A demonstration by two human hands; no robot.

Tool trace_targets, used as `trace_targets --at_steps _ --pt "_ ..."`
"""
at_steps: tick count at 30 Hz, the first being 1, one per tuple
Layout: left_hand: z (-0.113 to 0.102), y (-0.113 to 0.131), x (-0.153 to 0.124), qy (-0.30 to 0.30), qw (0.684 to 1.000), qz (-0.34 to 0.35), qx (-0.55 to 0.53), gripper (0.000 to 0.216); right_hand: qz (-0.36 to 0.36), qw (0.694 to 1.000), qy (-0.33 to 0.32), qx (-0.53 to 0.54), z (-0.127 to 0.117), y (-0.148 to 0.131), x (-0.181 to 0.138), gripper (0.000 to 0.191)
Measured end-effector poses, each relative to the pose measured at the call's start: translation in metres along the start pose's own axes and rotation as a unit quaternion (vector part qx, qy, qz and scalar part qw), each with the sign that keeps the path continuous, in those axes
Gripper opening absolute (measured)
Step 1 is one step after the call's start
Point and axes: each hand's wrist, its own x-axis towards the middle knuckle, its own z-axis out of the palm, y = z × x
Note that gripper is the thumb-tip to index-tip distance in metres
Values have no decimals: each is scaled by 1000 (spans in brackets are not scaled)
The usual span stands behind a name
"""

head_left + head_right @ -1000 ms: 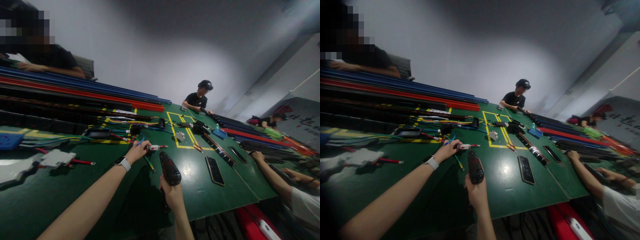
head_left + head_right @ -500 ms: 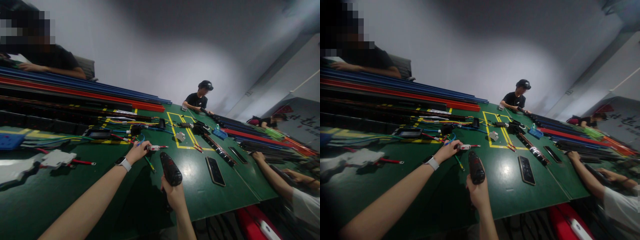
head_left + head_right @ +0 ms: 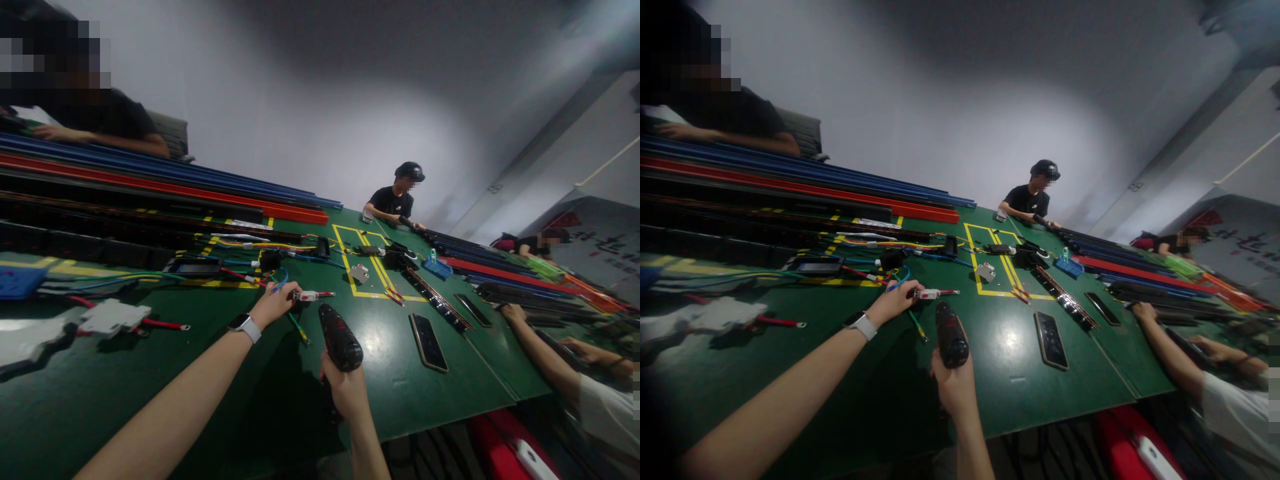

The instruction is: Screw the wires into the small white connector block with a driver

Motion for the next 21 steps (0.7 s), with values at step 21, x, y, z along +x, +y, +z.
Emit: trace_targets --at_steps 21 --pt "-3 4 -1 -12 1000 -23 -14 24 21 999 4 -34 -1 0 0 28"
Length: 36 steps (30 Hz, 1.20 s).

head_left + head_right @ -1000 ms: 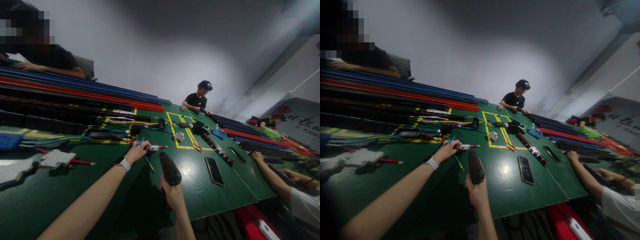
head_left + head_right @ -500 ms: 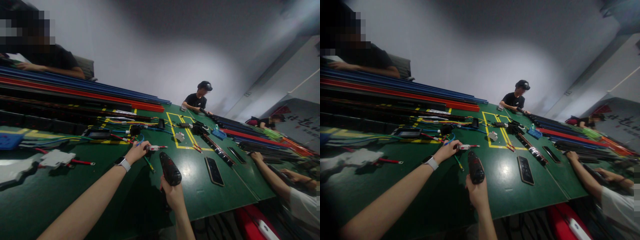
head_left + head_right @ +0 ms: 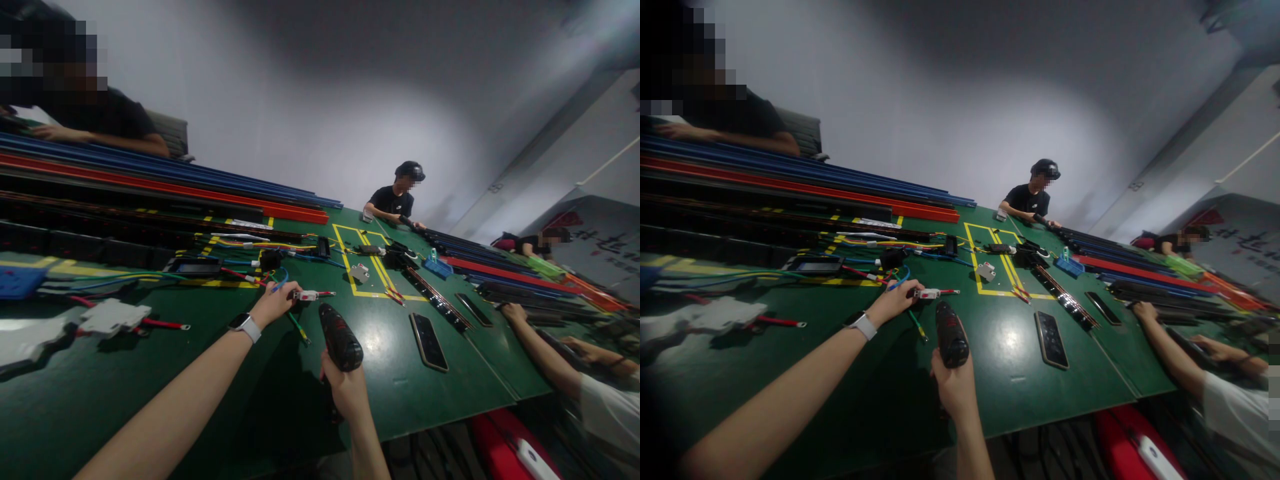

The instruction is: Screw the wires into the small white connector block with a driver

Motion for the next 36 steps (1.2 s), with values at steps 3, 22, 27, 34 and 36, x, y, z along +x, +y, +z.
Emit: trace_targets --at_steps 3,22,27,34,36 --pt "0 0 0 2 1000 -6 2 24 -9 1000 -1 7 0 1 0 25" --pt "3 -2 1 6 1000 -4 3 23 -17 1000 6 1 1 -3 0 24" --pt "3 -2 1 7 1000 -4 12 23 -19 1000 4 -1 0 -3 0 24" --pt "2 -1 -1 11 1000 -7 3 23 -27 999 -6 22 0 0 -1 27" --pt "2 -1 -1 11 1000 -7 4 23 -26 999 -3 24 0 1 0 26"
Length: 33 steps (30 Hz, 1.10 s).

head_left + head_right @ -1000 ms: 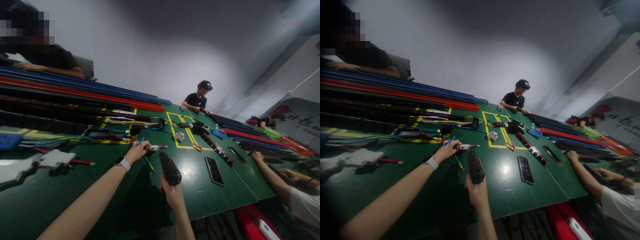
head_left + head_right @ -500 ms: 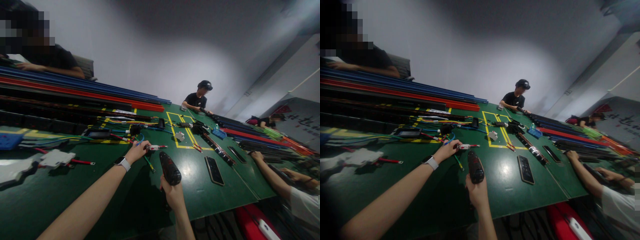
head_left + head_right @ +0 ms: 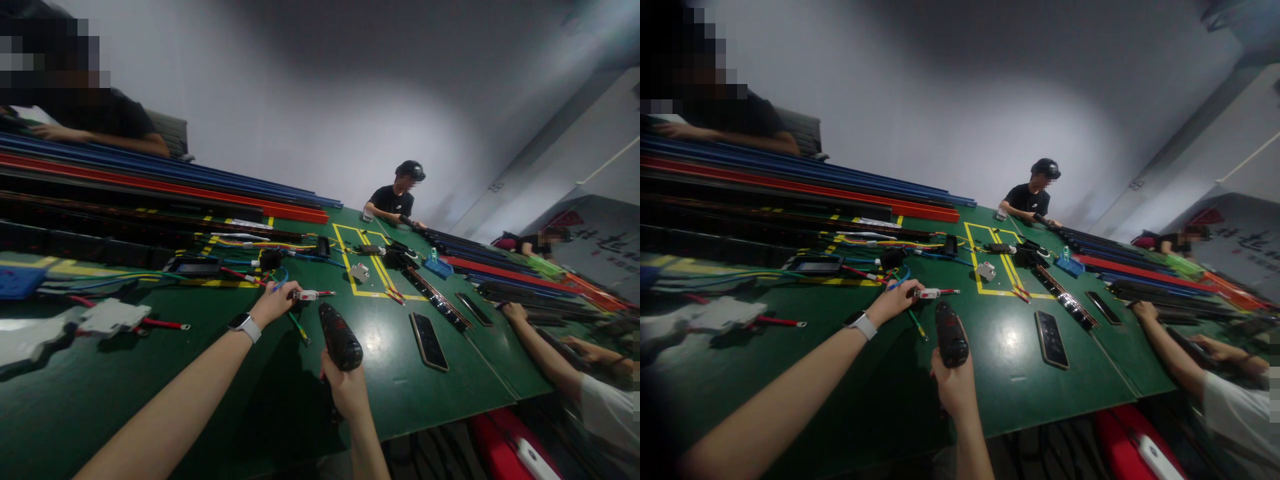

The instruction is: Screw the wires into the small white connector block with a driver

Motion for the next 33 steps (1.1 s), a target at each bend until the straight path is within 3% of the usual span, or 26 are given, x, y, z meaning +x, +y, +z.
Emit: trace_targets --at_steps 33 --pt "2 -3 2 -6 1000 4 22 24 7 1000 -5 0 1 1 0 20"
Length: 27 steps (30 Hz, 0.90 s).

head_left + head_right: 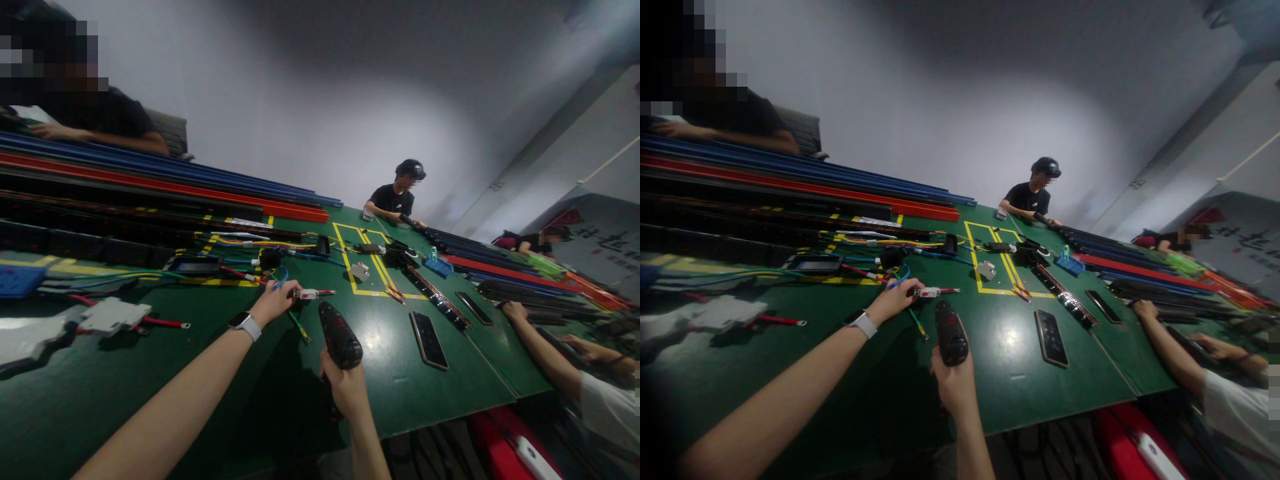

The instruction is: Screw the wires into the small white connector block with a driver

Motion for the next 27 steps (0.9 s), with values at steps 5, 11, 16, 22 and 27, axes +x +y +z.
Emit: trace_targets --at_steps 5,11,16,22,27 --pt "1 -1 1 5 1000 2 -3 25 -1 1000 -8 -2 -1 -2 0 18" --pt "2 -4 2 -1 1000 12 -16 24 0 1000 1 1 -1 0 0 16" --pt "3 -5 2 -3 1000 8 -13 24 2 1000 0 -4 -1 0 0 19" --pt "1 -3 1 -3 1000 9 -14 23 5 1000 1 -11 -1 1 1 18" --pt "1 -1 0 5 1000 8 -5 24 3 1000 6 -6 0 4 1 22"
